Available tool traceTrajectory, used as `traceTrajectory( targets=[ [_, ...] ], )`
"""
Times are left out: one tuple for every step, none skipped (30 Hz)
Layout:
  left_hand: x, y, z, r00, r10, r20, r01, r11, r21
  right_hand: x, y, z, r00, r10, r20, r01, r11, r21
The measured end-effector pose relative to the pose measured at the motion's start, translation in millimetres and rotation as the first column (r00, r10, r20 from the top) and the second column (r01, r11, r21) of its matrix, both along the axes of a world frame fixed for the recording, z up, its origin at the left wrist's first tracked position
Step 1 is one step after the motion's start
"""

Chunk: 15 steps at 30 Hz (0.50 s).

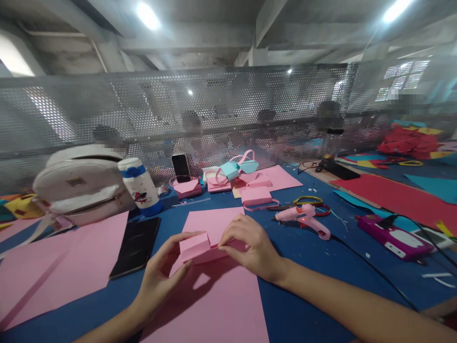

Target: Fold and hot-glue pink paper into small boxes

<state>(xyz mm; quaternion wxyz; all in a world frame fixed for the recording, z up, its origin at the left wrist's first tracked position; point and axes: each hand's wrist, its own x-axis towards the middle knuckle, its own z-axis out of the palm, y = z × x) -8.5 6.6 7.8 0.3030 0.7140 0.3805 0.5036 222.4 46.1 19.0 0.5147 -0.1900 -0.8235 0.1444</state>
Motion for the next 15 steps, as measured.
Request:
traceTrajectory(
  targets=[
    [0.0, 0.1, -0.2, 1.000, 0.004, 0.000, -0.004, 1.000, -0.002, 0.1, -0.2, 0.2, 1.000, 0.002, 0.000, -0.002, 1.000, 0.002],
    [0.0, 0.1, -0.3, 1.000, 0.006, 0.000, -0.006, 1.000, -0.003, 0.2, -0.4, 0.4, 1.000, 0.005, 0.001, -0.005, 1.000, 0.003],
    [0.1, 0.0, -0.3, 1.000, 0.005, 0.001, -0.005, 1.000, -0.005, 0.3, -0.6, 0.6, 1.000, 0.006, 0.001, -0.006, 1.000, 0.004],
    [0.1, -0.1, -0.2, 1.000, 0.004, 0.002, -0.004, 1.000, -0.007, 0.3, -0.8, 0.8, 1.000, 0.007, 0.001, -0.007, 1.000, 0.004],
    [0.2, -0.2, -0.1, 1.000, -0.001, 0.001, 0.001, 1.000, -0.009, 0.3, -1.0, 1.0, 1.000, 0.009, 0.000, -0.009, 1.000, 0.004],
    [0.2, -0.3, 0.0, 1.000, -0.005, 0.001, 0.005, 1.000, -0.010, 0.2, -1.1, 1.2, 1.000, 0.010, 0.001, -0.010, 1.000, 0.004],
    [0.1, -0.4, 0.1, 1.000, -0.010, 0.001, 0.010, 1.000, -0.010, 0.1, -1.2, 1.5, 1.000, 0.011, 0.001, -0.011, 1.000, 0.004],
    [0.0, -0.5, 0.1, 1.000, -0.015, -0.001, 0.015, 1.000, -0.008, -0.1, -1.3, 1.7, 1.000, 0.012, -0.001, -0.012, 1.000, 0.006],
    [-0.2, -0.4, 0.1, 1.000, -0.020, -0.004, 0.020, 1.000, -0.006, -0.2, -1.4, 2.0, 1.000, 0.013, -0.002, -0.013, 1.000, 0.009],
    [-0.4, -0.3, 0.0, 1.000, -0.024, -0.006, 0.024, 1.000, -0.004, -0.4, -1.4, 2.2, 1.000, 0.015, -0.002, -0.015, 1.000, 0.009],
    [-0.7, -0.2, 0.0, 1.000, -0.028, -0.009, 0.028, 1.000, -0.004, -0.5, -1.3, 2.3, 1.000, 0.016, -0.002, -0.016, 1.000, 0.008],
    [-1.1, -0.1, -0.1, 1.000, -0.029, -0.011, 0.029, 1.000, -0.003, -0.5, -1.2, 2.3, 1.000, 0.018, -0.003, -0.018, 1.000, 0.008],
    [-1.4, -0.1, -0.2, 0.999, -0.031, -0.015, 0.031, 1.000, -0.003, -0.6, -1.0, 2.2, 1.000, 0.020, -0.004, -0.020, 1.000, 0.007],
    [-1.8, -0.2, -0.3, 0.999, -0.030, -0.016, 0.030, 1.000, -0.003, -0.6, -0.7, 2.0, 1.000, 0.022, -0.006, -0.022, 1.000, 0.007],
    [-2.1, -0.4, -0.4, 0.999, -0.030, -0.018, 0.030, 1.000, -0.003, -0.6, -0.4, 1.8, 1.000, 0.024, -0.007, -0.024, 1.000, 0.007]
  ],
)
